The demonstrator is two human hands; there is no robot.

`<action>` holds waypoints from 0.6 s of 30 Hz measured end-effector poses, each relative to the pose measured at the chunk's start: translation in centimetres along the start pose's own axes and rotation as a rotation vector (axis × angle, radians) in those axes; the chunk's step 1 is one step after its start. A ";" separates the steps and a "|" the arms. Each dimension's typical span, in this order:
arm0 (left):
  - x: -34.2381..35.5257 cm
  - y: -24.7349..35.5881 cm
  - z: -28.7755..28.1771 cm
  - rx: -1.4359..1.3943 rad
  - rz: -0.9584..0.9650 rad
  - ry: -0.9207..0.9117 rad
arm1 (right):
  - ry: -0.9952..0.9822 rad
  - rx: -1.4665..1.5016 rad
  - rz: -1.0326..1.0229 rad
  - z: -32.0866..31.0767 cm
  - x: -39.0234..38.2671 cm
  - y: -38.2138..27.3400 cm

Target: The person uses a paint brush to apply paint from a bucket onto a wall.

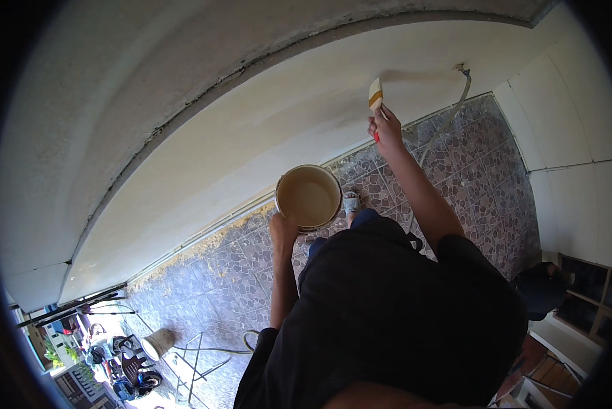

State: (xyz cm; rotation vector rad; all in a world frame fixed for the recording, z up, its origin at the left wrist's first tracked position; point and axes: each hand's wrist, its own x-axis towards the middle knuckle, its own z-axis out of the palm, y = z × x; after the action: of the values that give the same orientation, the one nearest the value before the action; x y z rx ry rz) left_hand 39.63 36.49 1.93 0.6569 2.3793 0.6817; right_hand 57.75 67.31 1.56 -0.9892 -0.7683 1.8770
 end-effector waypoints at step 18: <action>-1.6 -4.7 -3.6 -0.067 -0.082 0.066 | 0.465 0.095 -0.089 -4.5 10.3 2.2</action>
State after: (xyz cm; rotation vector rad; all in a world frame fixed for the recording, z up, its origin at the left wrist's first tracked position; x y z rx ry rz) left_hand 37.12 30.91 2.28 0.5135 2.4175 0.7545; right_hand 57.46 76.01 -5.80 -1.2460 -0.4339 1.5085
